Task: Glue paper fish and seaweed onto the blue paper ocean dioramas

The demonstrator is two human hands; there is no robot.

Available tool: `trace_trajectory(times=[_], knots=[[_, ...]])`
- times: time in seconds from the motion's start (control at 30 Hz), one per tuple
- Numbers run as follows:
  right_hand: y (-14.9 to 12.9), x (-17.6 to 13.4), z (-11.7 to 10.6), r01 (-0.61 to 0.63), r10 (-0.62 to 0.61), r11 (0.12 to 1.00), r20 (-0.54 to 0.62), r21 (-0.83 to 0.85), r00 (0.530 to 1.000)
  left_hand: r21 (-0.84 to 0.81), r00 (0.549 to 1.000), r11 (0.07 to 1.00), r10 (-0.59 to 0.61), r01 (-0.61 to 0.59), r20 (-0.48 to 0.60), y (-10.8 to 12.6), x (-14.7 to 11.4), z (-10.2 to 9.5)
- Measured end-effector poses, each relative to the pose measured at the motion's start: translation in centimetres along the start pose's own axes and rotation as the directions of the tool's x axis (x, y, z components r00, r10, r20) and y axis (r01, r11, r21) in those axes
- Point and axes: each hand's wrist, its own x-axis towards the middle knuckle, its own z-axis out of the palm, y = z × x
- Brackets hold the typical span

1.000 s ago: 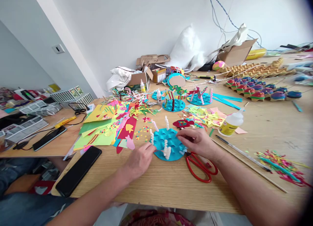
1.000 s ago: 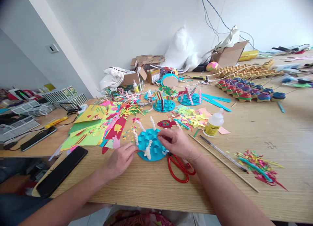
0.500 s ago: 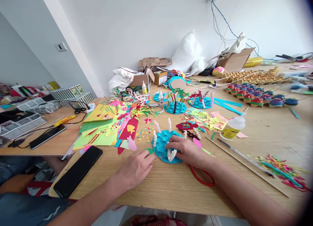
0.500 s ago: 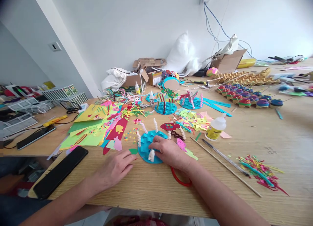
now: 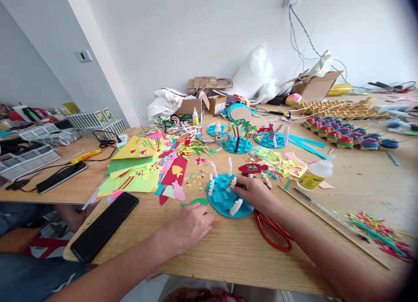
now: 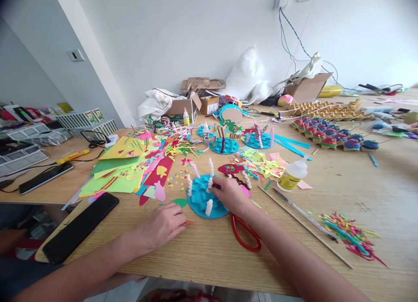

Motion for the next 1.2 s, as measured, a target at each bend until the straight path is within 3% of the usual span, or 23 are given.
trace_trajectory(times=[0.4,0.7,0.83,1.0,1.2], knots=[[-0.7,1.9,0.5,-0.073,0.078,0.980,0.025,-0.183,0.997,0.025,1.000,1.000,0.010,-0.010,0.007,-0.8,0.6,1.6],[-0.2,1.9,1.0,-0.110,0.109,0.971,-0.014,-0.211,0.994,-0.039,0.998,0.998,0.048,-0.049,-0.044,-0.2,1.7,-0.4],[0.0,1.9,1.2,-0.115,0.114,0.971,-0.016,-0.208,0.993,-0.058,0.995,0.994,0.086,-0.089,-0.046,0.0,1.7,-0.4],[0.0,1.9,1.3,-0.118,0.119,0.972,-0.009,-0.203,0.993,0.003,0.999,0.999,0.034,-0.034,-0.010,0.0,1.1,-0.3],[-0.3,1.7,1.1,-0.114,0.115,0.979,-0.001,-0.166,0.993,-0.223,1.000,0.975,-0.014,0.012,-0.007,-1.3,1.0,-0.1]])
